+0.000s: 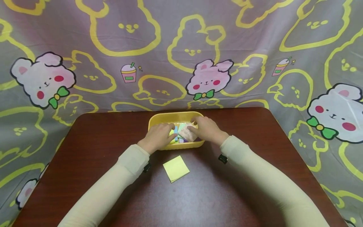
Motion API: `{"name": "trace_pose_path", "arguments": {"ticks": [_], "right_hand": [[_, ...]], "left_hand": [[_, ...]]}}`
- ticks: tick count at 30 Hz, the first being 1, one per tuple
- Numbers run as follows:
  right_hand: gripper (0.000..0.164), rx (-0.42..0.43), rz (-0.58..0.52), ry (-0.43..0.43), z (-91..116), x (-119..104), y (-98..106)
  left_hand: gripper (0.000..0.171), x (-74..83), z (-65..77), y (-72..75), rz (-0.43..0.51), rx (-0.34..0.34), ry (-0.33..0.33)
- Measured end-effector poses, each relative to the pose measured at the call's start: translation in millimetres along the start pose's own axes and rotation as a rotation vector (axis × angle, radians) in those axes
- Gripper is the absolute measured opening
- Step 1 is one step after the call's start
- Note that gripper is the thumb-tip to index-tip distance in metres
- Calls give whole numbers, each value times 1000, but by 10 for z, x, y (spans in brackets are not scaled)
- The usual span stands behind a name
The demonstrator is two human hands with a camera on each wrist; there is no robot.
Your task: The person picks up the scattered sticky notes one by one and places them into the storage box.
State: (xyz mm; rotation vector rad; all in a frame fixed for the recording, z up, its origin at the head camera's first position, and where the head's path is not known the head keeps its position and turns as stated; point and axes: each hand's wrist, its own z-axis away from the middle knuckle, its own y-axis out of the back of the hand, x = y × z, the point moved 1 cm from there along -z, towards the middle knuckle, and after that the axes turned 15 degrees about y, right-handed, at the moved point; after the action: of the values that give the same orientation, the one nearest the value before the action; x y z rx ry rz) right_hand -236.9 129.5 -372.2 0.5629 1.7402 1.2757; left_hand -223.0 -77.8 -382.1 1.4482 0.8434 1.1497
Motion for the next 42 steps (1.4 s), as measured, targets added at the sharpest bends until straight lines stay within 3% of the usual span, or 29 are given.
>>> {"name": "trace_pose_path", "arguments": {"ticks": [11,19,42], "right_hand": [[42,40,1,67,76,-89,4],[40,45,-10,74,136,-125,-8],[40,89,7,126,291,-267,-8]], "left_hand": [[39,12,29,29,4,22,-2],[37,37,70,48,7,69,-22],[36,61,164,112,5,103,-47]]}}
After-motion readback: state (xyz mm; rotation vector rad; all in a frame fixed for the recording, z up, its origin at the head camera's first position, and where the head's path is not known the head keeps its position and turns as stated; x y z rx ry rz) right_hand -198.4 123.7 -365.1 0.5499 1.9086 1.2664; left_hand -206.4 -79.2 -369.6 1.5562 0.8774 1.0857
